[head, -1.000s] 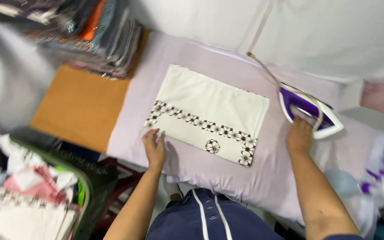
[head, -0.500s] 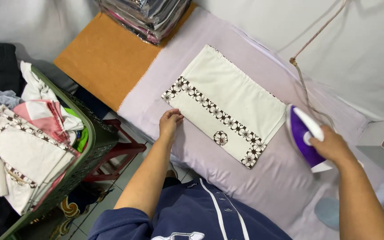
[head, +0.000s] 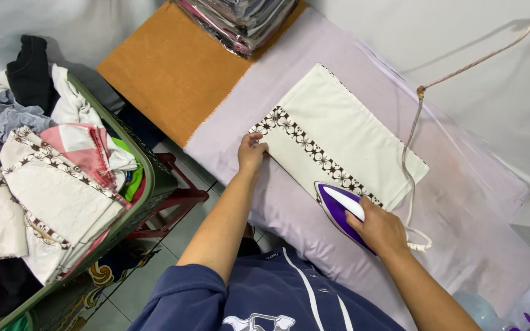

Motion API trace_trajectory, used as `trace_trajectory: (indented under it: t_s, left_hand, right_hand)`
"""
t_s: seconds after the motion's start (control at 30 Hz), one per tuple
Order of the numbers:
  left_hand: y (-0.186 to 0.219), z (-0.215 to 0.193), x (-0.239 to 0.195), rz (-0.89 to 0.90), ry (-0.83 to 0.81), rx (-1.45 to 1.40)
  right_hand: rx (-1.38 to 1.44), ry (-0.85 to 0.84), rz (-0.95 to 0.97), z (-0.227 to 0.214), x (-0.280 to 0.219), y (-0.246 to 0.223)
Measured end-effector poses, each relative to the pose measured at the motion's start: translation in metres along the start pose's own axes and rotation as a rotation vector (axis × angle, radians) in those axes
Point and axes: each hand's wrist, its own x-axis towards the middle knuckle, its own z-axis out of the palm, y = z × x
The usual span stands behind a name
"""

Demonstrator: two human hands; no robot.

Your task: The person is ironing and then folding a white patterned pillowcase on an ironing board.

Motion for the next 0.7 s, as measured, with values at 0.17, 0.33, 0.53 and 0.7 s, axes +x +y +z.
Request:
trace_trajectory:
  t_s: [0.17,0.33,0.53,0.7]
  left_hand:
    - [0.052,0.009,-0.012,0.029,0.164,0.386]
    - [0.098,0.004,-0.023,-0.047,0.094,0.533]
    - [0.069,-0.008,0.010,0.177,0.109,0.811]
    - [0.079,-0.012,0.017,0.076,0.024,0.879]
  right_hand:
    - [0.034,0.051,-0.021,-0.006,0.024,-0.043]
    - [0.011,0.051,-0.025,-0.018,0.044,-0.080]
    - [-0.002,0.050,-0.066,-0.025,0.075,-0.114]
    - [-0.056,0.051,-0.101,-0.029,0.102,-0.137]
